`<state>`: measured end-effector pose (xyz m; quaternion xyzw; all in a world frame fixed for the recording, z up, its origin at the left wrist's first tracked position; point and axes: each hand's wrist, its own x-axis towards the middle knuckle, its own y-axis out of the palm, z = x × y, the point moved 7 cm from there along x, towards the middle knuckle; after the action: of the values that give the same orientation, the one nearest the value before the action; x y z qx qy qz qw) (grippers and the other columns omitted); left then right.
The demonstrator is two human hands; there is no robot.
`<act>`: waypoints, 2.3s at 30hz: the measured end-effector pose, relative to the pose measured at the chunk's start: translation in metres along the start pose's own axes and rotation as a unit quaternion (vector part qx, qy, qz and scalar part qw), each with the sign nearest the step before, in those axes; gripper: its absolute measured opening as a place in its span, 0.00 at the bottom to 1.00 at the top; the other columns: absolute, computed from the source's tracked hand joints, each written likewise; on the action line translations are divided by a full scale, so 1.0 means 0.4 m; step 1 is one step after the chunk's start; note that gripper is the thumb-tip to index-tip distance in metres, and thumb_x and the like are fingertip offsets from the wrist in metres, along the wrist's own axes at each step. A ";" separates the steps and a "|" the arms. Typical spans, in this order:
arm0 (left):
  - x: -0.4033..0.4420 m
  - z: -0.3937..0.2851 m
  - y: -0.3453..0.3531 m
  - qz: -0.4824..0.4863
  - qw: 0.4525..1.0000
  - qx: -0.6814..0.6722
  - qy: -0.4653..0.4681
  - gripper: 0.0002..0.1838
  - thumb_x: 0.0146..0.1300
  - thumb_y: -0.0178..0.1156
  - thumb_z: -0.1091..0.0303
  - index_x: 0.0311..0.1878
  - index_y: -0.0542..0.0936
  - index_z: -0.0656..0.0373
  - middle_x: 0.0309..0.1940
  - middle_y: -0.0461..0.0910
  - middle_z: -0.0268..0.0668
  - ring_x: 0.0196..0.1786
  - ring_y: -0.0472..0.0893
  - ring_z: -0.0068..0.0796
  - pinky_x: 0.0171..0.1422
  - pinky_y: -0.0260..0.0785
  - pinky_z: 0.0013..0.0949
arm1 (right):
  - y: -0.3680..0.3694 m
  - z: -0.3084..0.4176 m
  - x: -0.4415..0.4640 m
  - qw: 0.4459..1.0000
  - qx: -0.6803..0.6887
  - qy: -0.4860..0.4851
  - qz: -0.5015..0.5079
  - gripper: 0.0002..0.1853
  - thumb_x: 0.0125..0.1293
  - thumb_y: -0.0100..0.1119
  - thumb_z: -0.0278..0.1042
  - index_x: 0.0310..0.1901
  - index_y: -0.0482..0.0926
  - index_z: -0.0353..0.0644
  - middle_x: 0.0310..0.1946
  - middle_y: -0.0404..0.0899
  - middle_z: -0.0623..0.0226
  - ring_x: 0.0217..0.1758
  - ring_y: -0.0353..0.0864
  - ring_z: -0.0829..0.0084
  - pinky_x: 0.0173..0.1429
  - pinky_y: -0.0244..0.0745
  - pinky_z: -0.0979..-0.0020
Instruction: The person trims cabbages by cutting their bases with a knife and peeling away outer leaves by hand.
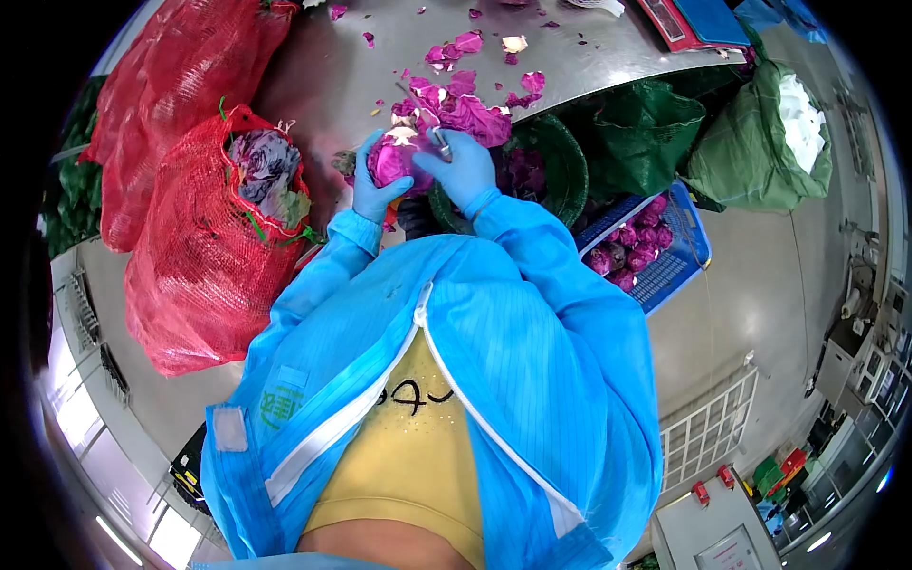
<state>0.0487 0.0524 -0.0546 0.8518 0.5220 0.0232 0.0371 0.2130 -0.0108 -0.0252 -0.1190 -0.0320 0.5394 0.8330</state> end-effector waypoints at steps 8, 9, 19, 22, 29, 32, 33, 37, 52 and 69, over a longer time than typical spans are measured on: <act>-0.018 -0.021 0.016 -0.017 0.994 0.095 0.058 0.56 0.34 0.79 0.60 0.67 0.57 0.58 0.63 0.63 0.41 0.64 0.66 0.37 0.70 0.58 0.38 | -0.011 0.022 -0.020 0.998 -0.064 0.020 -0.017 0.25 0.46 0.73 0.44 0.45 0.81 0.41 0.37 0.81 0.59 0.36 0.82 0.66 0.43 0.77 0.68; -0.019 -0.020 0.017 -0.013 0.993 0.101 0.059 0.56 0.34 0.79 0.60 0.67 0.57 0.58 0.63 0.62 0.41 0.64 0.66 0.37 0.70 0.58 0.39 | -0.014 0.027 -0.020 0.998 -0.064 0.020 -0.016 0.25 0.46 0.73 0.44 0.45 0.81 0.41 0.37 0.81 0.59 0.36 0.82 0.66 0.43 0.77 0.68; -0.027 -0.025 0.024 0.012 0.994 0.096 0.043 0.58 0.33 0.79 0.60 0.69 0.55 0.59 0.64 0.60 0.41 0.65 0.64 0.37 0.70 0.57 0.39 | 0.001 -0.031 -0.013 0.996 0.035 0.077 0.036 0.18 0.50 0.72 0.37 0.40 0.78 0.37 0.29 0.79 0.67 0.30 0.77 0.76 0.37 0.74 0.73; -0.026 -0.043 0.029 0.026 0.994 0.103 0.031 0.58 0.31 0.80 0.63 0.67 0.55 0.59 0.62 0.62 0.41 0.64 0.65 0.36 0.70 0.58 0.37 | 0.013 -0.051 -0.016 0.962 0.200 0.168 0.076 0.13 0.54 0.68 0.35 0.37 0.78 0.38 0.24 0.75 0.71 0.26 0.74 0.79 0.31 0.70 0.76; -0.018 -0.020 0.016 0.045 0.998 0.053 0.012 0.58 0.31 0.80 0.64 0.68 0.55 0.59 0.62 0.63 0.41 0.65 0.65 0.35 0.70 0.58 0.37 | 0.021 -0.041 -0.011 0.919 0.282 0.239 0.136 0.06 0.57 0.64 0.28 0.34 0.77 0.39 0.21 0.73 0.74 0.21 0.69 0.82 0.27 0.65 0.79; -0.016 -0.017 0.016 0.060 0.997 0.048 0.023 0.59 0.31 0.80 0.64 0.68 0.55 0.59 0.62 0.63 0.41 0.65 0.65 0.35 0.71 0.56 0.37 | 0.026 -0.058 -0.011 0.925 0.267 0.226 0.151 0.06 0.60 0.63 0.31 0.36 0.77 0.43 0.21 0.72 0.76 0.20 0.68 0.83 0.24 0.64 0.80; -0.015 -0.021 0.020 0.063 0.997 0.040 0.024 0.59 0.31 0.80 0.64 0.68 0.55 0.59 0.62 0.63 0.41 0.65 0.65 0.35 0.71 0.56 0.37 | 0.023 -0.046 -0.015 0.924 0.267 0.226 0.151 0.06 0.60 0.63 0.31 0.36 0.77 0.43 0.21 0.72 0.76 0.20 0.68 0.83 0.24 0.64 0.80; -0.015 -0.018 0.012 0.063 0.997 0.048 0.023 0.59 0.30 0.80 0.64 0.68 0.56 0.59 0.62 0.63 0.40 0.65 0.65 0.35 0.71 0.55 0.37 | -0.031 -0.005 0.002 0.946 0.243 0.193 0.095 0.05 0.57 0.64 0.28 0.33 0.77 0.41 0.21 0.73 0.74 0.20 0.68 0.82 0.23 0.63 0.78; -0.001 -0.002 -0.004 0.026 0.999 -0.027 -0.019 0.53 0.34 0.79 0.67 0.66 0.59 0.57 0.61 0.65 0.40 0.63 0.68 0.34 0.69 0.60 0.38 | -0.004 -0.015 0.005 0.994 0.067 0.019 0.085 0.18 0.50 0.72 0.35 0.41 0.78 0.39 0.35 0.80 0.67 0.39 0.79 0.75 0.48 0.75 0.72; 0.010 0.013 -0.015 -0.003 0.999 -0.002 -0.034 0.52 0.36 0.79 0.65 0.66 0.59 0.57 0.60 0.66 0.40 0.62 0.68 0.35 0.68 0.61 0.37 | 0.003 0.057 -0.015 0.965 -0.184 -0.184 -0.024 0.09 0.60 0.61 0.37 0.40 0.79 0.44 0.33 0.80 0.62 0.30 0.82 0.65 0.33 0.77 0.69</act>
<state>0.0456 0.0587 -0.0605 0.8504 0.5230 -0.0043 0.0566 0.2051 -0.0121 -0.0029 -0.1685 -0.2862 0.5170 0.7889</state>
